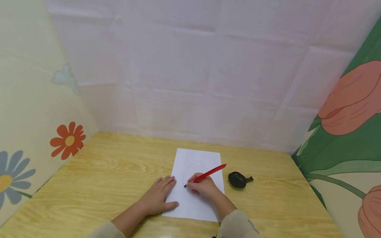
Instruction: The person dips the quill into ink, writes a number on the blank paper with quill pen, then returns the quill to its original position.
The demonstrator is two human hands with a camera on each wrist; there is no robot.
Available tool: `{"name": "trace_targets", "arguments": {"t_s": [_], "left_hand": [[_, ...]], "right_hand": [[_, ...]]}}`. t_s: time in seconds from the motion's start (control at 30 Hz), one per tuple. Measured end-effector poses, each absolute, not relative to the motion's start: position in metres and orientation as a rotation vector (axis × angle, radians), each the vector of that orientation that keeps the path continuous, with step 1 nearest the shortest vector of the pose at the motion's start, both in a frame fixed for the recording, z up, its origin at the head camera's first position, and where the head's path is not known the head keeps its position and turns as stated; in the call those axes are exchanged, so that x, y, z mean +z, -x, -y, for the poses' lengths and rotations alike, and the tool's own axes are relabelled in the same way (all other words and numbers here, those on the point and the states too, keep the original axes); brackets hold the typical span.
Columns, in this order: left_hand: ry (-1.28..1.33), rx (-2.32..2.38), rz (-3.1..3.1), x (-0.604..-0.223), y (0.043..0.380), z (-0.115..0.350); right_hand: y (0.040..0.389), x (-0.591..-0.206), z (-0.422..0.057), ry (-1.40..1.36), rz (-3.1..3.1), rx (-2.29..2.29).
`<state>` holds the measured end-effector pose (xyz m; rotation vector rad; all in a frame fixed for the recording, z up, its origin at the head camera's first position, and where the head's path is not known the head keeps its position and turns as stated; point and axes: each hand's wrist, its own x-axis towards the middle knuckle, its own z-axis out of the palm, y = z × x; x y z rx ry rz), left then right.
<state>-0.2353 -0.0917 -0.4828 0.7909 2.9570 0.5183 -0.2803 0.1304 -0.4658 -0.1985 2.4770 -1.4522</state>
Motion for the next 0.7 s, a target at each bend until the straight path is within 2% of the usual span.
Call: {"name": "trace_targets", "arguments": {"t_s": [0.7], "left_hand": [[-0.787, 0.520, -2.968, -0.4831, 0.2348, 0.0914]], "right_hand": [[0.2727, -0.4683, -0.1379, 0.200, -2.446, -1.441]]}}
